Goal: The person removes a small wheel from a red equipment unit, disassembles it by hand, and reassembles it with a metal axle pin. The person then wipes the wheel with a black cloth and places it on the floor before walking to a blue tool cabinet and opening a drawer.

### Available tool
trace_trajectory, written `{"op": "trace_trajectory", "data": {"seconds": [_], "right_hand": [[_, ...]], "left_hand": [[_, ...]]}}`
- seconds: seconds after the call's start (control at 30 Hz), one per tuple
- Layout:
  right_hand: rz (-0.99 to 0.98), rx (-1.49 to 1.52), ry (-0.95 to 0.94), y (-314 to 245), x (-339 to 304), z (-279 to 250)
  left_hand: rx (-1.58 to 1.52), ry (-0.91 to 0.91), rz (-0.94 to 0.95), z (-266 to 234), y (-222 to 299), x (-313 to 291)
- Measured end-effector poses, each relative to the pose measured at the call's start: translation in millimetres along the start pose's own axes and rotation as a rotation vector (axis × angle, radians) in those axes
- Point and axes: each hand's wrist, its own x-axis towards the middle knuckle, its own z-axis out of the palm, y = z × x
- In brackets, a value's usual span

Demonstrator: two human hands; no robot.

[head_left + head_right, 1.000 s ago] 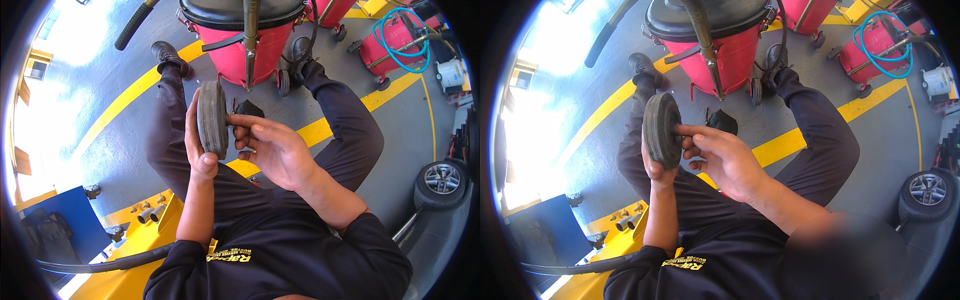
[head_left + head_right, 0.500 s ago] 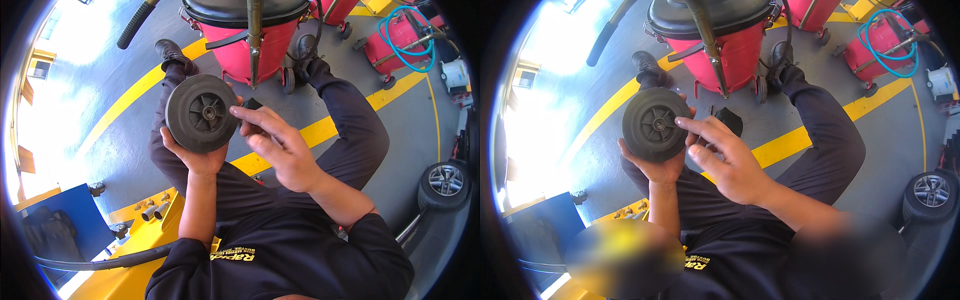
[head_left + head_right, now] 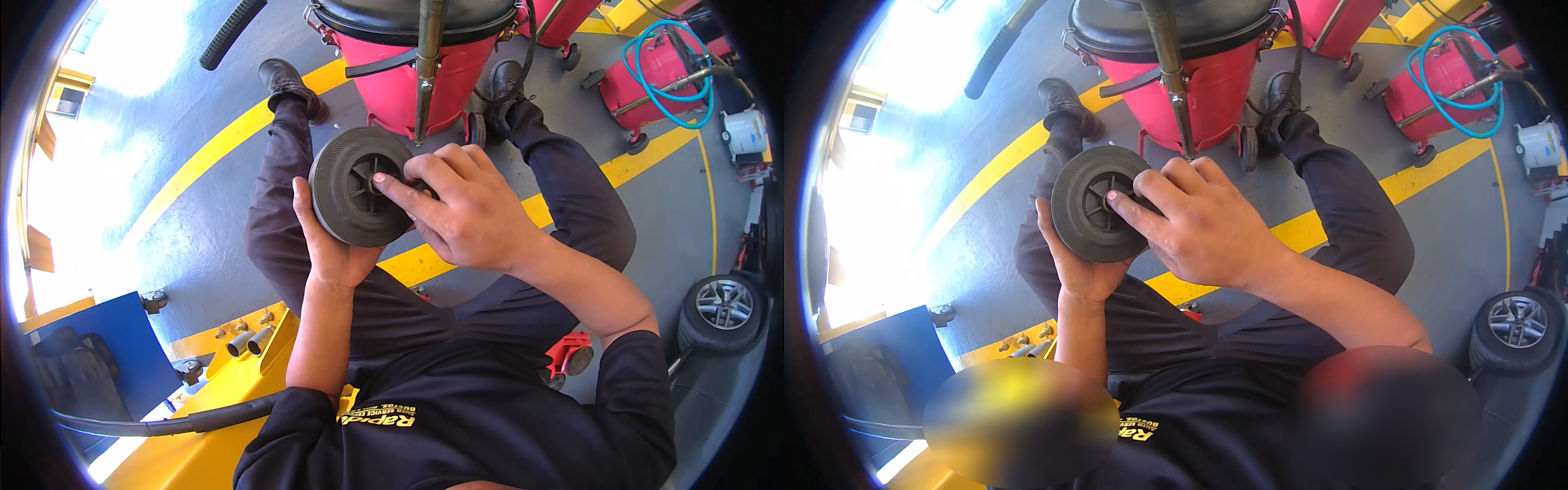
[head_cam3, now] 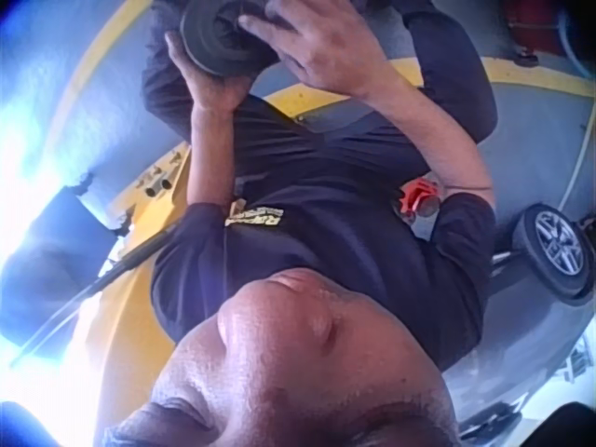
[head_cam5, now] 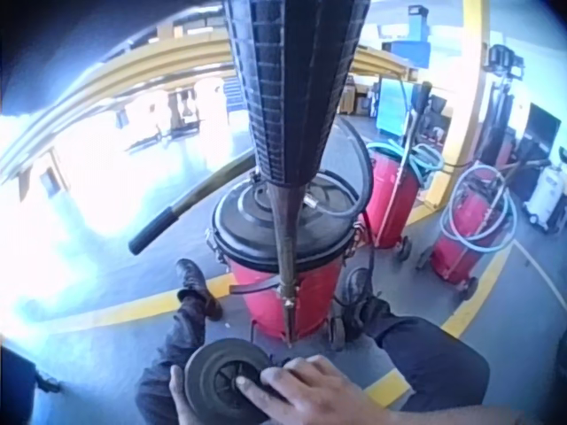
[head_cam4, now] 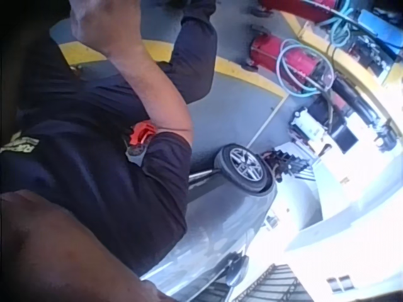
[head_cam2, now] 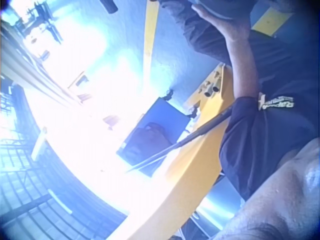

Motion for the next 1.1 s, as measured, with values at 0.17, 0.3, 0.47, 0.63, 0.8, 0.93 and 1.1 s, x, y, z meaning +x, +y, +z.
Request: {"op": "trace_trajectory", "data": {"seconds": [0.17,0.3,0.47,0.63,0.8,0.93,1.1], "right_hand": [[0.053,-0.093,-0.059,-4,-9,13],[0.187,0.036,-0.108,-17,-10,11],[0.708,1.048,-0.074,-27,-16,19],[0.925,2.224,0.150,-18,-20,13],[0.752,2.188,0.419,-15,-15,3],[0.913,1.624,0.314,-2,-34,14],[0.961,1.411,0.202,-12,-52,41]], "left_hand": [[0.073,0.025,0.087,2,-7,3],[0.268,0.021,0.285,-11,-16,5],[0.700,-0.101,0.438,-29,-8,9],[0.791,-0.157,0.522,-4,0,7],[0.641,-0.190,0.497,-10,-1,8],[0.640,-0.177,0.420,-20,-11,4],[0.619,-0.171,0.361,-13,-39,-6]]}}
